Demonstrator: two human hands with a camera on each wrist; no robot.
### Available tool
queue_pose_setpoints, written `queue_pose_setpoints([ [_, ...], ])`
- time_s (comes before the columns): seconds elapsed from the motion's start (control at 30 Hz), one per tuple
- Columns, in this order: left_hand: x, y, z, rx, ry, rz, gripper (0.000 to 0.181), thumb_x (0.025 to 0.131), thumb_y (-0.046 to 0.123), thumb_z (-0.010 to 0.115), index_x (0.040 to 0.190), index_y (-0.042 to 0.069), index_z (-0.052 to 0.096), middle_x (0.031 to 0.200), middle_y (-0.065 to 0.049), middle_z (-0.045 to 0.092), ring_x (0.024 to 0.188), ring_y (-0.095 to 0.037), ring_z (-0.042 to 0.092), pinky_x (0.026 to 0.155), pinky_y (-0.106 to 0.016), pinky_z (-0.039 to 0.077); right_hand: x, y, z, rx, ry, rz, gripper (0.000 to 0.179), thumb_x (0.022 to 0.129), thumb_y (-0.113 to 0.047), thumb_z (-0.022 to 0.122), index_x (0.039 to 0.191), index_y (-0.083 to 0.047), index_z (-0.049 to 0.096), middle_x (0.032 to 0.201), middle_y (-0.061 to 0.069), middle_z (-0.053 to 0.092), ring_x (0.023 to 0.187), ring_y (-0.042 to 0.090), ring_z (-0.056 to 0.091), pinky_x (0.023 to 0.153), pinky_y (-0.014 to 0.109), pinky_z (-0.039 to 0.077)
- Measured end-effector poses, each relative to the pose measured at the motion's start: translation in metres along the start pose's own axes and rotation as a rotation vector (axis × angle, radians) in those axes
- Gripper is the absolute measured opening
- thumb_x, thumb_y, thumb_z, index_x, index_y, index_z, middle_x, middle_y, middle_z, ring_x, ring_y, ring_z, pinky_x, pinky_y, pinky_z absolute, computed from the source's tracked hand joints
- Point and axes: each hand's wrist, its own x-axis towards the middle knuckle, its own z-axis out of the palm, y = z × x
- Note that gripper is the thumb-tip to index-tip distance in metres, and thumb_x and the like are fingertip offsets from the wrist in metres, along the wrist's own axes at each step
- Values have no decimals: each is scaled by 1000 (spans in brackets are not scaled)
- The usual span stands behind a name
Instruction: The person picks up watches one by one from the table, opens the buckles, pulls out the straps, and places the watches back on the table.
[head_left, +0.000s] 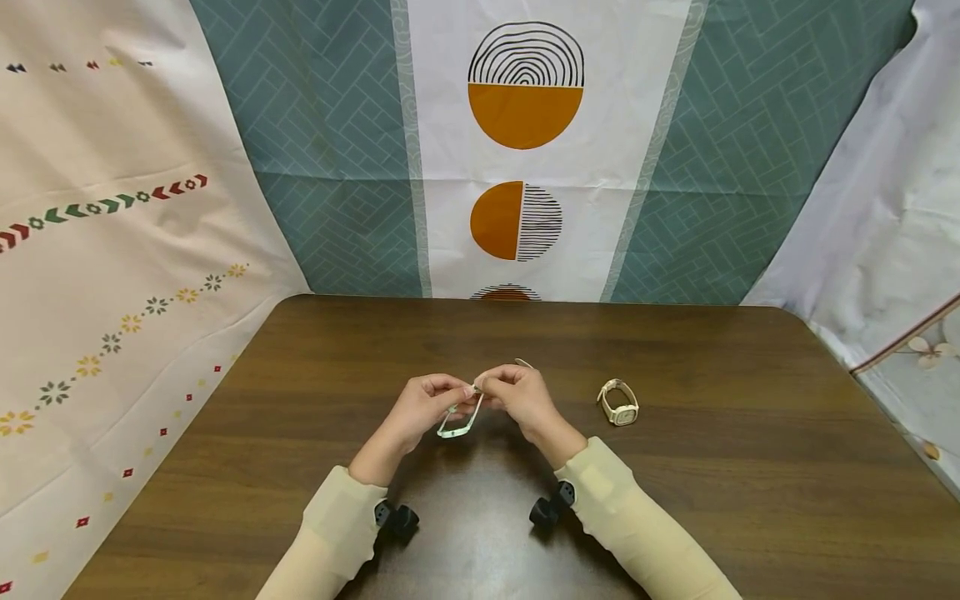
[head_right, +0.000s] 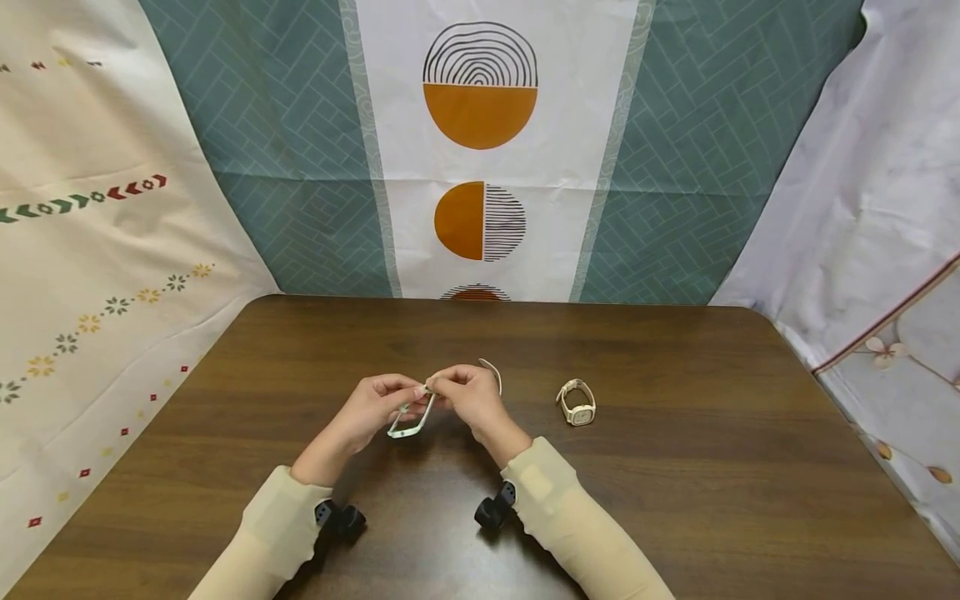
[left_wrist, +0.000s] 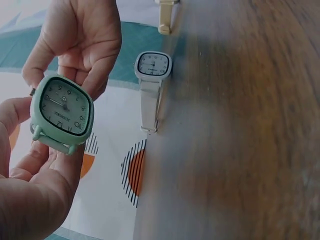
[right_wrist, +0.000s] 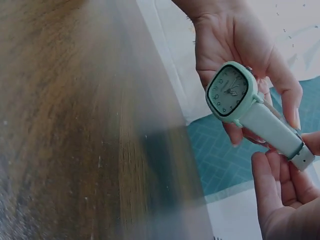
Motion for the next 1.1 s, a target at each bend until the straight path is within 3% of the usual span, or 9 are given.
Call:
queue_pose_setpoints([
  [0.3, 2, -2, 3, -36, 31, -16, 19, 90, 3, 61, 99, -13, 64, 76, -2, 70, 69, -10, 68, 69, -29, 57, 2, 5, 3, 47, 62, 14, 14, 85, 5, 58, 92, 14, 65, 72, 0, 67, 65, 8, 64, 66, 29, 57],
  [0.43, 3, -5, 4, -46, 54, -33, 15, 90, 3, 60, 96, -10, 65, 74, -1, 69, 68, -11, 67, 68, -28, 57, 5, 0, -3, 123, 113, 38, 19, 87, 2, 56, 99, 16, 63, 78, 4, 65, 62, 10, 66, 60, 26, 57],
  [0.6, 2, -11, 0, -22, 59, -45, 16, 90, 2, 60, 97, -11, 64, 78, -4, 70, 69, -11, 67, 70, -29, 57, 9, -8, -15, 212, 184, 27, 18, 90, 2, 55, 101, 16, 60, 70, 4, 62, 59, 12, 68, 57, 25, 56],
  [0.93, 0, -9, -2, 9, 45, -10, 19, 90, 3, 61, 100, -13, 62, 83, -9, 71, 73, -12, 69, 73, -32, 57, 9, -13, -14, 214, 123, 33, 9, 89, 3, 55, 87, 3, 64, 68, 2, 61, 58, 12, 67, 58, 26, 57],
  [1.1, -1, -7, 1, 2, 31, -10, 19, 90, 2, 60, 100, -14, 61, 83, -9, 72, 72, -11, 69, 72, -31, 57, 9, -10, -15, 142, 108, 26, 10, 88, -3, 60, 91, 6, 65, 73, 3, 63, 60, 12, 65, 59, 25, 56],
])
